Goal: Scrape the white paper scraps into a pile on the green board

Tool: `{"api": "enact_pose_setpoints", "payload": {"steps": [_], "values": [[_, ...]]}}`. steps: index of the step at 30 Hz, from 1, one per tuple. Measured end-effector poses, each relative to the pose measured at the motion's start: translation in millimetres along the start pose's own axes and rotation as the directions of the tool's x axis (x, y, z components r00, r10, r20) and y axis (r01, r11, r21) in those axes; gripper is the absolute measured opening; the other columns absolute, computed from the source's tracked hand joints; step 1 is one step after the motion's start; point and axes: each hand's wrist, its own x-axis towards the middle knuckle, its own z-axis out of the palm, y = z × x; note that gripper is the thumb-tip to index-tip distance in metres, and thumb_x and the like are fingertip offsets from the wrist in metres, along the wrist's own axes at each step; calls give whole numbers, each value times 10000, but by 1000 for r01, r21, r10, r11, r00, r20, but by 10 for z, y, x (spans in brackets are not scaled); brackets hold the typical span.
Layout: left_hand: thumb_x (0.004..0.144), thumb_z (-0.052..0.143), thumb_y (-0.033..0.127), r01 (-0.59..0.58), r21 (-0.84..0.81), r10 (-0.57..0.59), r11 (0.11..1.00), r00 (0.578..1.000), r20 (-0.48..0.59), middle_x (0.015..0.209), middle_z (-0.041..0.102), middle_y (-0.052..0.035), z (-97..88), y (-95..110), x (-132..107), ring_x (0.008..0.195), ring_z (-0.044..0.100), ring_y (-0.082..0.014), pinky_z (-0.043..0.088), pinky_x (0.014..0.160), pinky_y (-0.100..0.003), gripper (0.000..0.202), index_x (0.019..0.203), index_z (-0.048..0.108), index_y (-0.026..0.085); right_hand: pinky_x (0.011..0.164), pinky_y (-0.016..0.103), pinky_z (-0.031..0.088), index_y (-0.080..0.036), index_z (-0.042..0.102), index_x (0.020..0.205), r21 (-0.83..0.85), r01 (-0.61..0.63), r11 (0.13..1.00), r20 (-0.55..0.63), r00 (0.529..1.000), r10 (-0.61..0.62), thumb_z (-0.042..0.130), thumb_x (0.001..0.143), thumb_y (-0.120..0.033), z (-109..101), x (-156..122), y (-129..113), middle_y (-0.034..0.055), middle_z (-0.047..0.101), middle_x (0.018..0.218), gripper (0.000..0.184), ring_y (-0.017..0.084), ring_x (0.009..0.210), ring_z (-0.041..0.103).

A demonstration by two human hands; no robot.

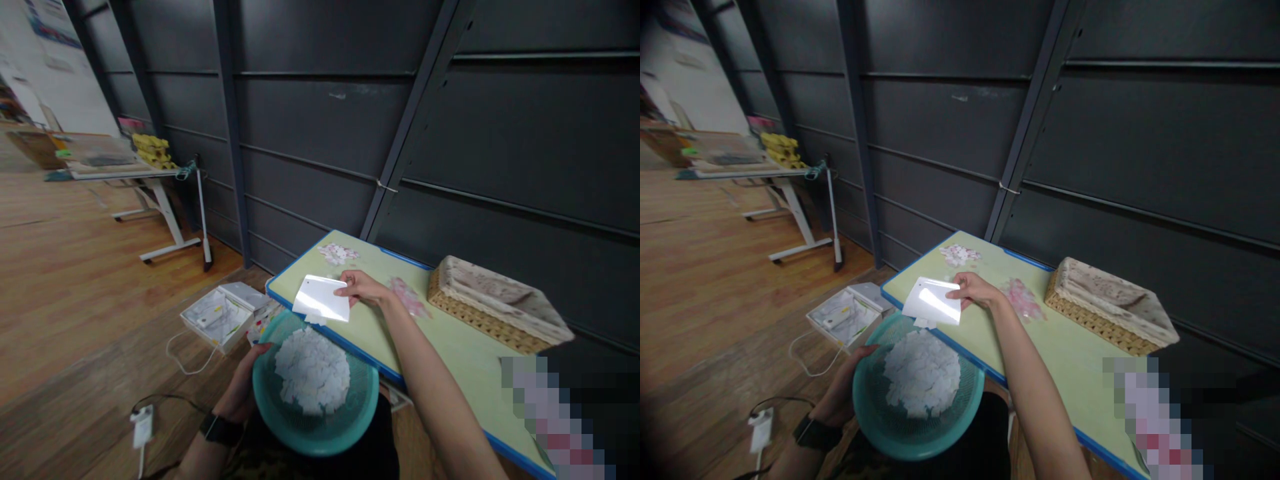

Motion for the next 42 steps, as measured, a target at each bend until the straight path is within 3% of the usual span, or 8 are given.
{"api": "enact_pose_setpoints", "payload": {"steps": [5,7,9,11,14,18,33,42], "values": [[818,553,193,13,15,-13,1000,1000,-3,577,711,-53,-14,-11,21,483,617,-150,512,511,-261,177,708,671,119,430,213,533,-166,497,705,14,-19,1000,133,991,17,846,492,-321,93,-32,-55,-34,622,593,437,110,488,612],[810,558,197,11,9,-11,1000,1000,0,583,711,-48,-24,-17,30,486,614,-149,510,512,-262,171,700,669,126,415,209,517,-173,486,693,79,35,996,83,996,-42,844,494,-329,83,-35,-83,-38,613,575,438,107,474,599],[800,567,193,0,-1,0,1000,1000,-16,561,699,-32,-30,-20,33,473,604,-142,497,496,-253,164,687,668,132,426,216,515,-183,493,715,166,136,977,-91,988,-123,838,498,-336,23,-30,-106,-34,625,597,436,110,491,597],[788,581,188,-19,-8,19,1000,1000,-24,538,686,-17,-33,-19,31,467,600,-139,489,492,-248,150,679,671,136,445,227,516,-193,525,771,201,241,949,-335,928,-165,823,509,-352,-80,-21,-115,-28,643,632,427,117,515,597],[774,596,193,-23,-10,23,1000,1000,-1,538,687,-17,-35,-14,25,497,616,-153,497,525,-261,130,690,679,138,434,231,479,-191,582,833,136,291,947,-617,773,-149,781,526,-396,-270,-12,-95,-24,632,615,419,123,506,568],[748,631,218,-14,-7,14,1000,1000,6,551,692,-20,-41,-16,24,510,618,-159,496,542,-269,112,678,671,140,442,250,449,-180,613,815,20,224,974,-721,679,-141,734,523,-427,-449,-8,-34,-14,612,602,401,134,505,543],[788,571,172,-6,-6,6,1000,1000,2,530,668,-14,-15,-5,16,471,584,-129,478,511,-238,157,661,657,136,420,241,381,-166,607,763,-199,53,979,-636,753,-170,670,545,-403,-518,-1,109,-22,537,520,328,118,446,473],[798,567,179,-15,2,15,1000,1000,-27,510,671,-27,14,-3,-10,447,581,-130,477,482,-238,197,628,653,128,394,193,343,-142,621,752,-87,24,996,-321,946,-51,780,523,-376,-380,-152,-49,-31,535,542,364,75,439,454]]}}
